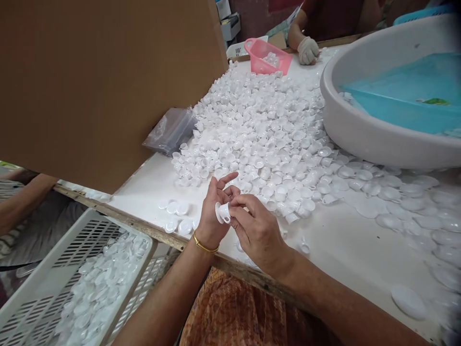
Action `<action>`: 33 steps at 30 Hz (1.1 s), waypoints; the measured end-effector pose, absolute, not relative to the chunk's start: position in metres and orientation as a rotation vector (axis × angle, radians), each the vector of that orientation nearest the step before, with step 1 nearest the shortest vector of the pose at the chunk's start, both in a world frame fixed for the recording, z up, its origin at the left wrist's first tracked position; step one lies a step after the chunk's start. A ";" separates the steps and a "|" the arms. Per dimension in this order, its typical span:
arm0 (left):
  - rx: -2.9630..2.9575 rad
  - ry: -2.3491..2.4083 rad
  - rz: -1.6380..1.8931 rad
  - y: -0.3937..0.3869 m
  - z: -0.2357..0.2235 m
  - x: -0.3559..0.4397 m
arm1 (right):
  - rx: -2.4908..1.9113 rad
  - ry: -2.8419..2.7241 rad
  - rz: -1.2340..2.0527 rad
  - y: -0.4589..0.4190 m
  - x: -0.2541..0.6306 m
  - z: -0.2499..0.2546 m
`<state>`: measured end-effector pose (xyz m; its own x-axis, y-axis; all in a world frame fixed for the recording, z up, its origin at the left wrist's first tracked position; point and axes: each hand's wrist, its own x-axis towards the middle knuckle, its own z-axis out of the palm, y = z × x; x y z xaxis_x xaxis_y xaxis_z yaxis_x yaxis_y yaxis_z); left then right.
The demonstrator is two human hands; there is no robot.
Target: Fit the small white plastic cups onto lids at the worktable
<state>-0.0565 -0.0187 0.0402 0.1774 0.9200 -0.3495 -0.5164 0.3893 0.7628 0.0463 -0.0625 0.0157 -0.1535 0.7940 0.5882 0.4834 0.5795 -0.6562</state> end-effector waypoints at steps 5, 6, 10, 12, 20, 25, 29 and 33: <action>0.473 0.887 1.066 -0.020 0.038 -0.056 | -0.997 -1.960 0.185 -0.061 0.048 0.017; 0.479 0.905 1.088 -0.020 0.037 -0.055 | -0.994 -1.972 0.187 -0.061 0.048 0.016; 0.535 1.025 1.135 -0.022 0.033 -0.051 | -0.949 -1.973 0.280 -0.061 0.049 0.011; 0.573 1.063 1.109 -0.023 0.033 -0.052 | -0.923 -1.961 0.325 -0.062 0.049 0.008; 0.635 1.168 0.875 -0.020 0.037 -0.059 | -0.931 -1.928 0.369 -0.066 0.046 0.008; 0.566 1.070 0.933 -0.019 0.033 -0.055 | -0.924 -1.864 0.396 -0.065 0.046 0.004; 0.418 1.109 0.991 -0.024 0.029 -0.061 | -0.971 -1.756 0.723 -0.058 0.050 0.001; 0.859 1.188 0.972 -0.033 0.033 -0.077 | -1.157 -1.432 1.369 -0.051 0.054 0.005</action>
<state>-0.0773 -0.0326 0.0330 0.0964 0.9344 -0.3430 -0.1515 0.3543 0.9228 0.0535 -0.0505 0.0049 -0.2394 0.9704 -0.0320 0.0756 -0.0142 -0.9970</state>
